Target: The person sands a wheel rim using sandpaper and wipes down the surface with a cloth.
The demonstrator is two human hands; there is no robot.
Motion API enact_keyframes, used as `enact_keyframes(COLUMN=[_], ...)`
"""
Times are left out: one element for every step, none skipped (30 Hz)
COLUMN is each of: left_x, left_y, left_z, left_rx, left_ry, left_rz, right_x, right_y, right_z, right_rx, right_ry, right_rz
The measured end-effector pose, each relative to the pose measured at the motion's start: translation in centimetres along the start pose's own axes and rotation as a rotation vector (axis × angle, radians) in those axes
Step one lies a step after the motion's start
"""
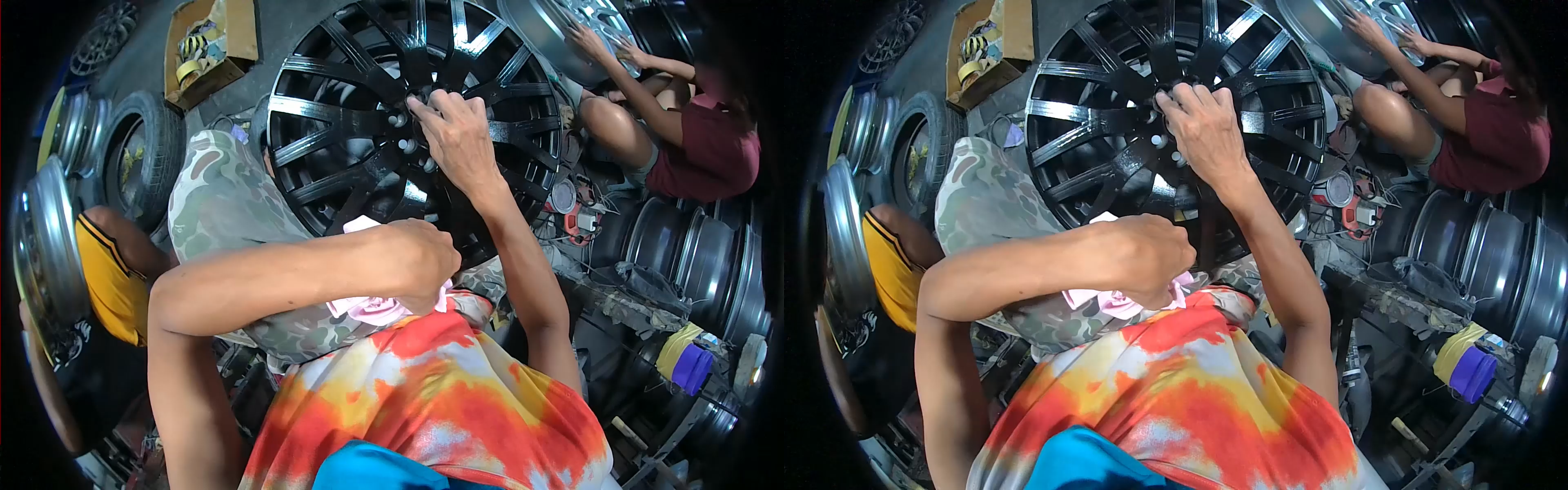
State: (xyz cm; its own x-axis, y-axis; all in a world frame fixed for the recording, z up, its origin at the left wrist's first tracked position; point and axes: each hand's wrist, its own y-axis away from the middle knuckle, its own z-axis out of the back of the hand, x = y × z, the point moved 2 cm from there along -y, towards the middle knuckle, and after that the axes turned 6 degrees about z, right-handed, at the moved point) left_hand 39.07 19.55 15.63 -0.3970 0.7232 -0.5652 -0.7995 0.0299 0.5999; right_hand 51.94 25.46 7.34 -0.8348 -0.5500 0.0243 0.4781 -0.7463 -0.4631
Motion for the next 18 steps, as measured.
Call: enact_keyframes(left_x=[-0.1, -0.1, -0.1, -0.1, -0.1, -0.1, -0.2, -0.2, -0.2, -0.1, -0.1, -0.2, -0.4, -0.5, -0.4, -0.2, -0.2, -0.1], left_y=[0.1, 0.2, 0.1, 0.0, -0.1, -0.2, -0.3, -0.4, -0.2, -0.1, 0.0, 0.0, 0.0, 0.1, 0.1, -0.1, -0.3, -0.4], left_z=[0.1, 0.2, 0.1, -0.1, -0.2, -0.1, 0.1, 0.2, 0.0, 0.0, 0.1, 0.3, 0.7, 0.8, 0.6, 0.3, -0.2, -0.5], left_rx=[0.008, 0.017, 0.019, 0.002, -0.015, -0.015, 0.036, 0.089, 0.09, 0.047, 0.004, 0.005, 0.045, 0.084, 0.083, 0.073, 0.066, 0.071], left_ry=[0.005, 0.007, 0.003, 0.003, 0.005, 0.008, -0.001, -0.013, -0.014, -0.01, -0.006, -0.011, -0.016, -0.02, -0.018, -0.016, -0.014, -0.013], left_rz=[0.006, 0.014, 0.014, -0.002, -0.017, -0.015, 0.015, 0.044, 0.044, 0.019, -0.006, -0.008, 0.015, 0.039, 0.041, 0.038, 0.033, 0.031], right_x=[0.0, 0.4, 0.5, 0.6, 0.6, 0.0, -0.3, -0.1, 0.1, 0.4, 0.7, 1.1, 1.0, 0.8, 0.5, 0.1, -0.1, -0.1], right_y=[0.0, -0.2, -0.3, -0.4, -0.5, -0.6, -0.7, -0.7, -0.7, -0.8, -0.9, -0.9, -0.6, -0.1, 0.3, 0.4, 0.4, 0.2], right_z=[0.1, 0.3, 0.2, 0.2, 0.1, 0.2, 0.1, -0.2, -0.4, -0.2, 0.1, 0.4, 0.5, 0.5, 0.5, 0.6, 0.9, 0.6], right_rx=[0.01, 0.022, 0.02, 0.015, 0.011, -0.018, -0.044, -0.035, -0.025, -0.007, 0.012, 0.024, 0.022, -0.001, -0.022, -0.067, -0.08, -0.074], right_ry=[0.013, 0.02, 0.021, 0.008, -0.006, 0.009, 0.006, 0.003, 0.005, -0.017, -0.039, -0.074, -0.072, -0.1, -0.131, -0.124, -0.115, -0.099], right_rz=[-0.011, 0.01, 0.007, 0.023, 0.04, 0.0, 0.004, 0.008, 0.008, 0.033, 0.059, 0.071, 0.069, 0.052, 0.037, -0.02, -0.068, -0.058])
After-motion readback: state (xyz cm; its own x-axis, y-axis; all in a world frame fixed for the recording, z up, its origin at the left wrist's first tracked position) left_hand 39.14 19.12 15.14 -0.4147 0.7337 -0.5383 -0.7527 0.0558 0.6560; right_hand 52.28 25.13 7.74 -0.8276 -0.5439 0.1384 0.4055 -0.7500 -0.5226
